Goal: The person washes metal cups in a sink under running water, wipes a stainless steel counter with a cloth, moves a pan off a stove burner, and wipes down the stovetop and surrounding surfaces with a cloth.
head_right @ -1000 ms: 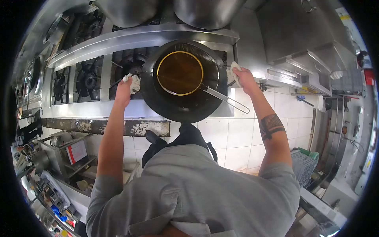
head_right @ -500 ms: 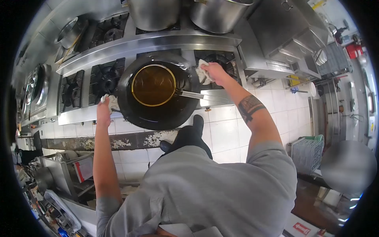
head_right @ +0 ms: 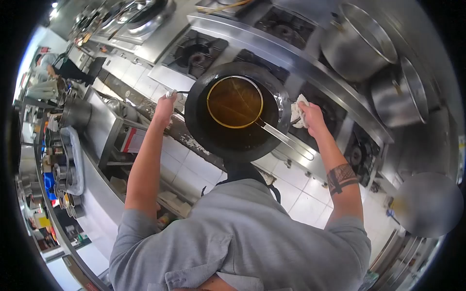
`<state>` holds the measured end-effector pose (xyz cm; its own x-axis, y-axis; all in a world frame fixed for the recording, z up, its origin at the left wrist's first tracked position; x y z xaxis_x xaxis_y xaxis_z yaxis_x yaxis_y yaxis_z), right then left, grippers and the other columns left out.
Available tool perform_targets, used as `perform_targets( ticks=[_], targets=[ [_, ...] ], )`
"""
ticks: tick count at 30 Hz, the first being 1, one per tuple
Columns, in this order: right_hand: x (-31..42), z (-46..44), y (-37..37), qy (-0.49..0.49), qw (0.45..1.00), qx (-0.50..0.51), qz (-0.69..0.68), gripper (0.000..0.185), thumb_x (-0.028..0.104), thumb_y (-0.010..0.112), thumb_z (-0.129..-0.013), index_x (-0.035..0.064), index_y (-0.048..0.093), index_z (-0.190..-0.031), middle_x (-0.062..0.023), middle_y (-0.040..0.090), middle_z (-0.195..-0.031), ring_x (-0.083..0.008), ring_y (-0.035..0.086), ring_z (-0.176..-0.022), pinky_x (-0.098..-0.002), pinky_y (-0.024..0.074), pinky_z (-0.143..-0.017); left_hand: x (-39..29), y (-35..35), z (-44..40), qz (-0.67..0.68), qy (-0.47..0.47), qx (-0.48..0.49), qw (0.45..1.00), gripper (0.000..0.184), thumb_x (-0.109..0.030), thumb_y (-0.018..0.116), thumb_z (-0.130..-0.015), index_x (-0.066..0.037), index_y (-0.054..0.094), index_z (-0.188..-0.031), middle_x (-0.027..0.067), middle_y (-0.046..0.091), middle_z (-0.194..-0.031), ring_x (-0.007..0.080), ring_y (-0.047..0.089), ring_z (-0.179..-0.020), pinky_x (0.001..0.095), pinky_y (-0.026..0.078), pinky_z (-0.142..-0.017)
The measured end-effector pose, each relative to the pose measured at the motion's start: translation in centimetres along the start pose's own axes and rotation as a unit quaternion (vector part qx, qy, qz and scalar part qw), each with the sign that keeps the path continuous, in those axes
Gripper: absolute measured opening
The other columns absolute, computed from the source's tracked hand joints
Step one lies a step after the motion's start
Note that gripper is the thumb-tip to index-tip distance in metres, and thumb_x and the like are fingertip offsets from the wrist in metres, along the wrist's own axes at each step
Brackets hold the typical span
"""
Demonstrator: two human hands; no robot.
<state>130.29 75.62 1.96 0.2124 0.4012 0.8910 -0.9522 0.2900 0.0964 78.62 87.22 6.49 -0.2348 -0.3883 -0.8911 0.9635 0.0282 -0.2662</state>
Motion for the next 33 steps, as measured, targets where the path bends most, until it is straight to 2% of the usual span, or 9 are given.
perform_targets(
  ticks=[5,9,19,22,25,28,30,31,33],
  targets=[
    [1.8,-7.1,12.4,-0.027,1.000,-0.006,0.014,0.025,0.022,0.063,-0.101,0.0001,0.067,-0.113,-0.0055,0.071,-0.099,-0.0144,0.066,-0.087,-0.0308,0.0511,-0.080,1.0,-9.4,-9.4,-0.042,0.025,-0.078,0.996,0.041,-0.030,0.061,-0.100,0.003,0.064,-0.125,0.0065,0.066,-0.104,0.0146,0.056,-0.092,0.0328,0.045,-0.081],
    [3.0,-12.5,18.5,-0.024,0.999,0.028,0.006,0.026,0.023,0.063,-0.101,0.0006,0.067,-0.113,-0.0034,0.071,-0.100,-0.0128,0.066,-0.089,-0.0299,0.0508,-0.081,-0.6,-14.1,-15.2,-0.023,0.002,-0.041,0.999,0.038,-0.028,0.062,-0.100,0.003,0.064,-0.123,0.0070,0.067,-0.107,0.0151,0.057,-0.099,0.0314,0.044,-0.089],
    [5.1,-23.2,29.4,-0.047,0.999,-0.019,-0.008,0.028,0.023,0.065,-0.098,-0.0010,0.067,-0.113,-0.0067,0.070,-0.101,-0.0161,0.065,-0.088,-0.0327,0.0499,-0.079,-2.8,-19.2,-34.6,0.027,0.004,0.033,0.999,0.039,-0.030,0.059,-0.103,0.006,0.064,-0.119,0.0128,0.070,-0.109,0.0186,0.062,-0.099,0.0357,0.049,-0.089],
    [4.7,-25.6,32.1,-0.019,0.997,-0.076,-0.001,0.028,0.022,0.066,-0.097,-0.0018,0.069,-0.111,-0.0093,0.072,-0.095,-0.0184,0.068,-0.080,-0.0368,0.0535,-0.072,-2.7,-20.9,-41.7,-0.173,0.129,0.036,0.976,0.046,-0.033,0.058,-0.103,0.006,0.061,-0.126,0.0166,0.067,-0.119,0.0197,0.060,-0.111,0.0357,0.049,-0.093],
    [3.6,-28.1,34.0,-0.060,0.992,-0.112,0.011,0.025,0.025,0.069,-0.091,0.0011,0.075,-0.097,-0.0098,0.074,-0.085,-0.0194,0.069,-0.072,-0.0383,0.0551,-0.066,-0.2,-22.3,-50.6,0.081,0.050,0.226,0.970,0.044,-0.029,0.050,-0.106,-0.002,0.057,-0.139,0.0116,0.066,-0.129,0.0223,0.061,-0.116,0.0368,0.050,-0.099],
    [6.1,-27.3,36.8,-0.069,0.984,-0.164,0.021,0.024,0.022,0.068,-0.090,-0.0014,0.074,-0.091,-0.0116,0.073,-0.083,-0.0210,0.068,-0.072,-0.0391,0.0536,-0.065,-3.2,-21.4,-54.4,0.022,0.053,0.218,0.974,0.049,-0.034,0.056,-0.104,-0.001,0.057,-0.139,0.0128,0.063,-0.132,0.0227,0.058,-0.123,0.0387,0.048,-0.101],
    [7.8,-26.3,37.7,-0.044,0.984,-0.173,0.027,0.038,0.029,0.072,-0.090,-0.0061,0.070,-0.103,-0.0144,0.073,-0.093,-0.0210,0.068,-0.080,-0.0370,0.0530,-0.071,-6.2,-19.9,-54.1,-0.049,0.083,0.147,0.984,0.052,-0.036,0.057,-0.103,0.007,0.059,-0.132,0.0150,0.067,-0.123,0.0231,0.059,-0.111,0.0364,0.043,-0.100],
    [8.3,-26.3,38.0,-0.037,0.973,-0.209,0.087,0.043,0.031,0.073,-0.089,-0.0077,0.069,-0.106,-0.0158,0.072,-0.098,-0.0218,0.068,-0.084,-0.0375,0.0529,-0.074,-6.2,-20.1,-56.3,-0.077,0.083,0.181,0.977,0.050,-0.034,0.057,-0.104,0.002,0.055,-0.139,0.0140,0.063,-0.132,0.0250,0.057,-0.124,0.0399,0.041,-0.109],
    [8.4,-26.0,38.6,-0.036,0.966,-0.240,0.087,0.044,0.031,0.073,-0.088,-0.0075,0.068,-0.108,-0.0161,0.071,-0.100,-0.0224,0.068,-0.086,-0.0374,0.0527,-0.075,-7.0,-20.0,-56.0,-0.050,0.081,0.175,0.980,0.048,-0.034,0.055,-0.105,0.003,0.056,-0.137,0.0141,0.063,-0.130,0.0245,0.059,-0.121,0.0388,0.043,-0.107]
  ],
)
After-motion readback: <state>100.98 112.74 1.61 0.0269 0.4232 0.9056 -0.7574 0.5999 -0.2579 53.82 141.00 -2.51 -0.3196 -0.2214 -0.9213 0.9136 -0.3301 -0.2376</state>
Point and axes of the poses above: each hand's wrist, its own z-axis away from the middle knuckle, its own y-axis out of the palm, x = y × z, the point moved 1 cm from there along -z, towards the middle knuckle
